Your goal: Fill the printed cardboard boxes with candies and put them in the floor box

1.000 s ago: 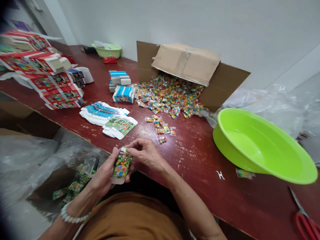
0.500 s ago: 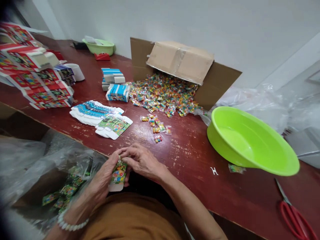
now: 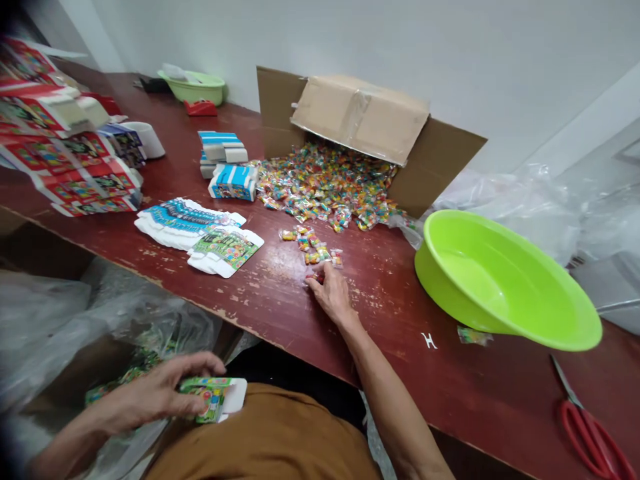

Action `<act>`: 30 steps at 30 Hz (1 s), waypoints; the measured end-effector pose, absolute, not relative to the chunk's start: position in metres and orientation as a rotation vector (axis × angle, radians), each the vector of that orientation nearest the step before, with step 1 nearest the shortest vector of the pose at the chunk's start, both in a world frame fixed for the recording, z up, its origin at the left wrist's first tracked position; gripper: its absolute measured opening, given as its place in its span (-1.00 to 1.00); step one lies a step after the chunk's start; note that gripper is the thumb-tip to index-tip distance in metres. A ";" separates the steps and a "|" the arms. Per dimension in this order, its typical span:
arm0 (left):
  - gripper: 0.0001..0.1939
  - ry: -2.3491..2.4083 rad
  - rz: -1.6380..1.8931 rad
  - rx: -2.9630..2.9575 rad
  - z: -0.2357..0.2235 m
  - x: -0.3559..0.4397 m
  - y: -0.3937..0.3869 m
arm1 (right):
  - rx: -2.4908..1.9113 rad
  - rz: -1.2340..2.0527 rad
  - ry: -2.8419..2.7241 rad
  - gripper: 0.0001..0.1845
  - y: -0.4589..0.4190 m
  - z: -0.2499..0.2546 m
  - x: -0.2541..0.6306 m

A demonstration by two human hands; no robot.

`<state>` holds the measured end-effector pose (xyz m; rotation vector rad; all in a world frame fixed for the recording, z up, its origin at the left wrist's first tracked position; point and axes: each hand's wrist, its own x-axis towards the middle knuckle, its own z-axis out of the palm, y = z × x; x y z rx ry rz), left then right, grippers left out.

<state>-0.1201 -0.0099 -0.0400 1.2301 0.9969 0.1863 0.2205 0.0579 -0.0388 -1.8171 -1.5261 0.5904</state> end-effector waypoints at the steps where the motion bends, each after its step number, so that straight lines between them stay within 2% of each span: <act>1: -0.62 0.991 0.093 1.299 -0.038 -0.125 -0.007 | -1.703 0.741 -1.453 -0.73 0.054 -0.036 0.214; 3: -0.63 0.969 0.021 1.306 -0.032 -0.125 -0.003 | -1.454 1.056 -1.318 -0.71 0.044 -0.027 0.196; 5: -0.58 0.970 0.141 1.190 -0.026 -0.116 -0.003 | -1.253 1.294 -1.245 -0.69 0.030 -0.016 0.175; 7: -0.54 0.975 0.336 1.074 -0.020 -0.100 -0.005 | -1.137 1.382 -1.255 -0.71 0.017 -0.007 0.156; 16: -0.61 0.968 0.711 1.108 -0.005 -0.045 -0.012 | -1.052 1.027 -1.735 -0.88 0.010 0.007 0.138; 18: -0.59 0.960 0.761 1.090 -0.003 -0.041 -0.012 | -0.987 0.994 -1.794 -0.83 0.011 0.011 0.141; 21: -0.59 0.922 0.820 0.957 0.000 -0.038 -0.011 | -1.028 1.117 -1.543 -0.74 0.011 0.012 0.145; 27: -0.39 0.868 0.923 0.783 0.000 -0.034 -0.011 | -1.003 1.718 -0.979 -0.50 0.010 0.004 0.140; 30: -0.33 0.925 0.963 0.823 -0.003 -0.033 -0.011 | -0.974 1.841 -0.902 -0.47 0.007 0.004 0.135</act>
